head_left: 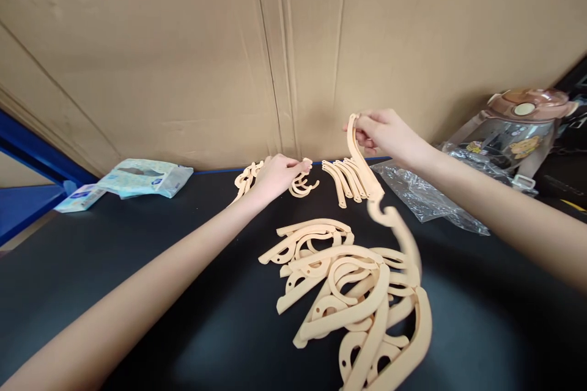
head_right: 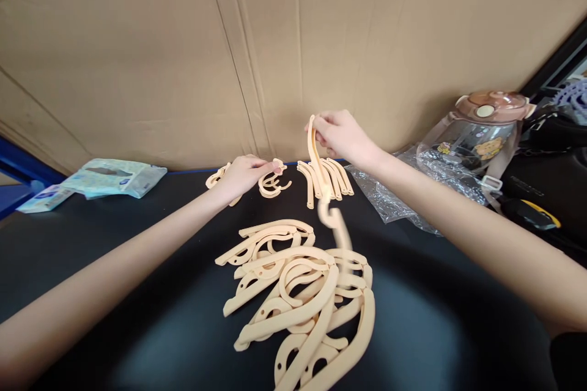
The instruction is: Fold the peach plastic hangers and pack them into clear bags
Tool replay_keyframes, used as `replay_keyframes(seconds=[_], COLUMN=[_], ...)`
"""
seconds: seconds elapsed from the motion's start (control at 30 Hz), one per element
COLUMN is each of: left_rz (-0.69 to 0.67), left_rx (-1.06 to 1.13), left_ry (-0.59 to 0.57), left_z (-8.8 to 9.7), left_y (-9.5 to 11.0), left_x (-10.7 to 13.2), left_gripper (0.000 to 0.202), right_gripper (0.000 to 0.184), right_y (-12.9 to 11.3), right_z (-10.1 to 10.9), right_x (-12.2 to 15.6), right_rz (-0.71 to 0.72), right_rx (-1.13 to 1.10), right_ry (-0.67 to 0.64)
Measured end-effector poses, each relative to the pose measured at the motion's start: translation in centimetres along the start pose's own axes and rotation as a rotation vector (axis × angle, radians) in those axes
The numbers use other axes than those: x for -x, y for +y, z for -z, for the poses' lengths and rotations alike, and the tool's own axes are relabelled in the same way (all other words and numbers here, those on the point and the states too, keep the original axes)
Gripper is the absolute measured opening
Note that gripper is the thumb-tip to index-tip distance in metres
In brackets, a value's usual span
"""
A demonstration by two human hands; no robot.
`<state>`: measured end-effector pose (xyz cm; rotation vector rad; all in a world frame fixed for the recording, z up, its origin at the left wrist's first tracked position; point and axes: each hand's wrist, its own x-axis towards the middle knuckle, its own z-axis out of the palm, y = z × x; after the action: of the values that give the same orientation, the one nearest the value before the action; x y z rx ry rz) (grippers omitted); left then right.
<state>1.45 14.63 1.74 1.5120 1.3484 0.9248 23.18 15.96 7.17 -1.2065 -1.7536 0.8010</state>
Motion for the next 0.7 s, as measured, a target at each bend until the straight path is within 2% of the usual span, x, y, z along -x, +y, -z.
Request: replay_keyframes(seconds=[0.1,0.13,0.2,0.27,0.3,0.37,0.43,0.5,0.6,0.7], left_rz=[-0.041,-0.036,0.033,0.121,0.149,0.145,0.121,0.116,0.132,0.175], left_rx=[0.000,0.025,0.148,0.302,0.358,0.387,0.365,0.339,0.309,0.301], left_ry=[0.101,0.087,-0.069,-0.256,-0.308,-0.283,-0.221,-0.189,-0.169,-0.187], left_z=[0.3,0.3,0.2,0.1,0.1,-0.2,-0.7,-1.2,-2.0,-2.5], left_y=[-0.4,-0.3,0.1,0.6,0.8,1.3,1.6,1.9,2.4,2.9], left_x=[-0.6,-0.3,0.7,1.8,2.3,3.2,3.8,4.2,4.4,4.7], left_gripper=[0.034,0.041,0.057,0.051,0.041,0.024,0.022,0.025,0.027,0.027], right_gripper=[0.013,0.010,0.003,0.007,0.010,0.011,0.009,0.015,0.016,0.017], right_y=[-0.3,-0.3,0.1,0.6,0.8,1.0,1.0,0.7,0.0,-0.7], right_z=[0.0,0.2,0.5,0.8,0.9,0.8,0.3,-0.5,-2.0,-3.1], right_x=[0.9,1.3,2.0,2.7,3.1,3.8,4.5,5.2,5.8,5.9], right_rz=[-0.038,-0.040,-0.033,-0.005,0.024,0.123,0.287,0.461,0.589,0.570], right_rx=[-0.252,-0.285,-0.297,-0.210,-0.093,0.306,0.761,1.084,1.301,1.354], right_ry=[0.080,0.108,0.179,0.216,0.210,0.152,0.029,-0.134,-0.305,-0.326])
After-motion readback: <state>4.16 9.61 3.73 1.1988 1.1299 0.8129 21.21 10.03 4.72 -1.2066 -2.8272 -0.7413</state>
